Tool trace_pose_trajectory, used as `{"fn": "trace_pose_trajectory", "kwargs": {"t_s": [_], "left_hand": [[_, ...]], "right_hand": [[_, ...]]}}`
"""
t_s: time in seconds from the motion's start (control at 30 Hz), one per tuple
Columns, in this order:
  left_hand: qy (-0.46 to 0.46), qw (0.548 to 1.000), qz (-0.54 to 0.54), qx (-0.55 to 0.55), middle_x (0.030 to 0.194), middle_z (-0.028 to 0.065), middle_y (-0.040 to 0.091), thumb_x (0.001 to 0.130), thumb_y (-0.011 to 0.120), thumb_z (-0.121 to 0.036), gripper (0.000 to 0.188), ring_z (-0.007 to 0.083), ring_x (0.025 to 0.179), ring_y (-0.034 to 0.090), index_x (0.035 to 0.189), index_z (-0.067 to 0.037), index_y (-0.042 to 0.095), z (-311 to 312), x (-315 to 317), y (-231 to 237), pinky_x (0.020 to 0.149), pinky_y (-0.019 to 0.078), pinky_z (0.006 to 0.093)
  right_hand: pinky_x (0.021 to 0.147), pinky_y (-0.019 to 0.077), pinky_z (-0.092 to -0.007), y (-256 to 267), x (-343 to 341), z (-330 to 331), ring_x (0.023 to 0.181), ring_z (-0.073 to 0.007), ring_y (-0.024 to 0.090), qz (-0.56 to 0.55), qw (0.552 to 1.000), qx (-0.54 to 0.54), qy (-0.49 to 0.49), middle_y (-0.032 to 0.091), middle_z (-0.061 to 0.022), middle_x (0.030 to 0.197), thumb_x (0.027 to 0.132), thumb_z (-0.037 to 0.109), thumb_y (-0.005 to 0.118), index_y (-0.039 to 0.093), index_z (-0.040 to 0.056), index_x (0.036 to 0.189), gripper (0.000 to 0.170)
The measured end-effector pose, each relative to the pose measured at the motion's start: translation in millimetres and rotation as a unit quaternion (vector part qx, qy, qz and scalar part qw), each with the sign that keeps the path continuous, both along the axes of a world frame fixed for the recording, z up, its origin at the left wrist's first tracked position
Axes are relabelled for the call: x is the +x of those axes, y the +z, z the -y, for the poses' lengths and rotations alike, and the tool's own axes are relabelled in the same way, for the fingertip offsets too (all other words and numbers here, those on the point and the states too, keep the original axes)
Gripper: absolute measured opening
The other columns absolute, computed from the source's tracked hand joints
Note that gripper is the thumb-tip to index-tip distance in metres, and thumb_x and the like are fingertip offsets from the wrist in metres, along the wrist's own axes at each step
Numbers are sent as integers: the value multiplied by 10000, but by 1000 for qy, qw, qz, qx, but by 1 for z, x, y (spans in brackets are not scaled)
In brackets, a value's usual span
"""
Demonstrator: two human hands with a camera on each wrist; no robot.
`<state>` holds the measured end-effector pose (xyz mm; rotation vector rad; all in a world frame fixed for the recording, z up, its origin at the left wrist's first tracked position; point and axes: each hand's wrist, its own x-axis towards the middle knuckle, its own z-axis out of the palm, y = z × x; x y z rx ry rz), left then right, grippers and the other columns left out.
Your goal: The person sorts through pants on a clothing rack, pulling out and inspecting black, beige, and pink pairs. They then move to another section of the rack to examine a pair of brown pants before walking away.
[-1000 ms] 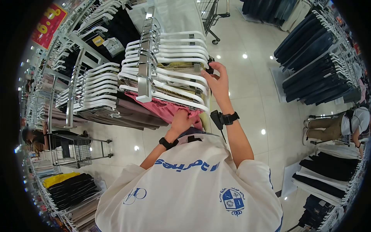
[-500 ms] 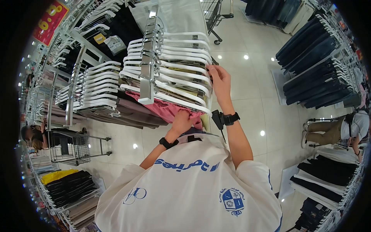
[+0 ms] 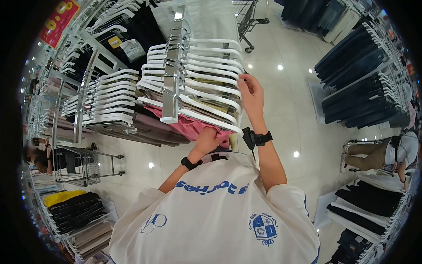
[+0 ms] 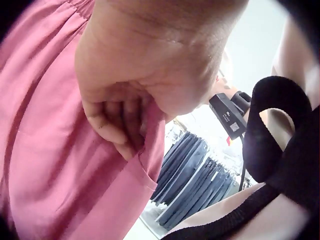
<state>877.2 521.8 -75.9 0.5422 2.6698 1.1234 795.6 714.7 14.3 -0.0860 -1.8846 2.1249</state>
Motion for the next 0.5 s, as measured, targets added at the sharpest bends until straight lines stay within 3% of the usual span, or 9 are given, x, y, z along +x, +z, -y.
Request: {"fn": "trace_pose_trajectory", "kwargs": {"t_s": [0.03,0.1,0.23,0.3,0.4,0.5], "left_hand": [[4,1000,0,1,782,232,655,792,693,-332,343,407,746,641,796,11,687,0,-1,0,684,516,477],[-6,1000,11,-1,779,232,653,802,683,-331,343,408,744,639,795,12,680,1,-1,-1,685,512,476],[-12,1000,16,2,772,233,649,810,674,-333,349,409,745,635,797,16,670,2,-4,-3,688,506,476],[-21,1000,18,7,768,234,647,812,672,-339,359,411,753,632,802,20,663,2,-5,-4,695,504,477],[-22,1000,21,3,765,232,646,806,677,-346,366,409,753,631,802,19,665,1,-7,-7,697,504,477],[-21,1000,-4,-9,768,231,648,800,683,-354,373,408,755,632,799,18,667,2,-6,-11,696,504,478]], "right_hand": [[675,454,-213,-2,-2,-1,778,-74,587,0,1000,1,4,609,-11,806,939,129,612,627,11,1120,217],[677,465,-227,-9,-4,-4,826,-83,583,-72,985,135,-81,614,-27,902,913,126,641,642,11,1087,208],[719,482,-250,-9,-9,-5,858,-98,573,-81,988,121,-47,595,-52,1004,898,111,652,626,12,1114,239],[774,488,-271,-5,-5,-4,861,-117,571,-7,995,95,2,578,-71,1032,899,93,638,606,15,1152,267],[792,482,-284,2,-6,12,878,-129,570,-72,994,72,-46,575,-76,1053,907,79,612,591,28,1201,299],[769,474,-279,1,-6,10,903,-139,571,-57,990,117,-60,564,-75,1085,903,89,610,621,49,1182,282]]}}
